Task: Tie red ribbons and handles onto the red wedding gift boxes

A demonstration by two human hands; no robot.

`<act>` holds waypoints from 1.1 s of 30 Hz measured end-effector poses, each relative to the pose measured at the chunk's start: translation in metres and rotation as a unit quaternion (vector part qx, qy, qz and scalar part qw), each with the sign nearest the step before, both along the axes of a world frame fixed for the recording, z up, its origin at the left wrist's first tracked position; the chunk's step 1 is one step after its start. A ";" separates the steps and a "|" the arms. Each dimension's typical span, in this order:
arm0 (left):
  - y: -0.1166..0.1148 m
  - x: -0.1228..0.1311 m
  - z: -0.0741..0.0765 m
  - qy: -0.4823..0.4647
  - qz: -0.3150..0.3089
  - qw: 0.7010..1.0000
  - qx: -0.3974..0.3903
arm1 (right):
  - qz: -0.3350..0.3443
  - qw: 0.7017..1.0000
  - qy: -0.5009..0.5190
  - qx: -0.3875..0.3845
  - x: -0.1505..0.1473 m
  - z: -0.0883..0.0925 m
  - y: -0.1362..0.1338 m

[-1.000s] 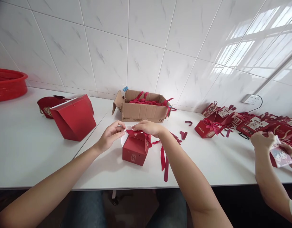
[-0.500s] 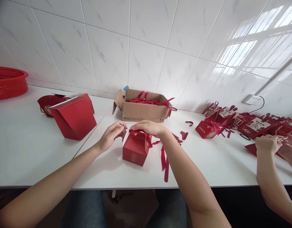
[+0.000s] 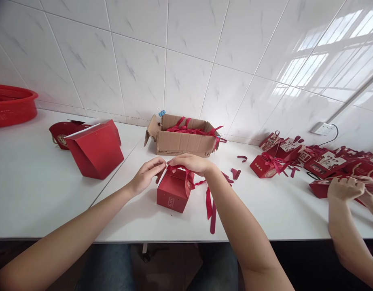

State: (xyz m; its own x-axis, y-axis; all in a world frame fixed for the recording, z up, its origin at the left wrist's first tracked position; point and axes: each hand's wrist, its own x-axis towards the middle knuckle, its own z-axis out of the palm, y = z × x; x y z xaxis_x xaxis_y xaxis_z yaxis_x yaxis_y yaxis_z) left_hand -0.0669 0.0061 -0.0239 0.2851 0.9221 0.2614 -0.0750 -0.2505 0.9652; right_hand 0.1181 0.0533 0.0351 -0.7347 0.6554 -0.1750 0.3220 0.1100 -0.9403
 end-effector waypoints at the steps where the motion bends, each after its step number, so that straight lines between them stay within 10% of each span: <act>1: 0.000 0.000 0.000 -0.001 -0.001 1.000 0.000 | -0.001 1.000 0.000 -0.001 0.000 0.000 0.000; 24: 0.002 -0.004 0.001 -0.060 -0.009 0.997 -0.056 | -0.028 0.998 -0.041 0.030 0.010 0.003 -0.005; 33: 0.017 -0.032 0.042 -0.277 -0.016 0.955 -0.099 | -0.257 0.956 -0.045 0.132 0.050 0.000 -0.037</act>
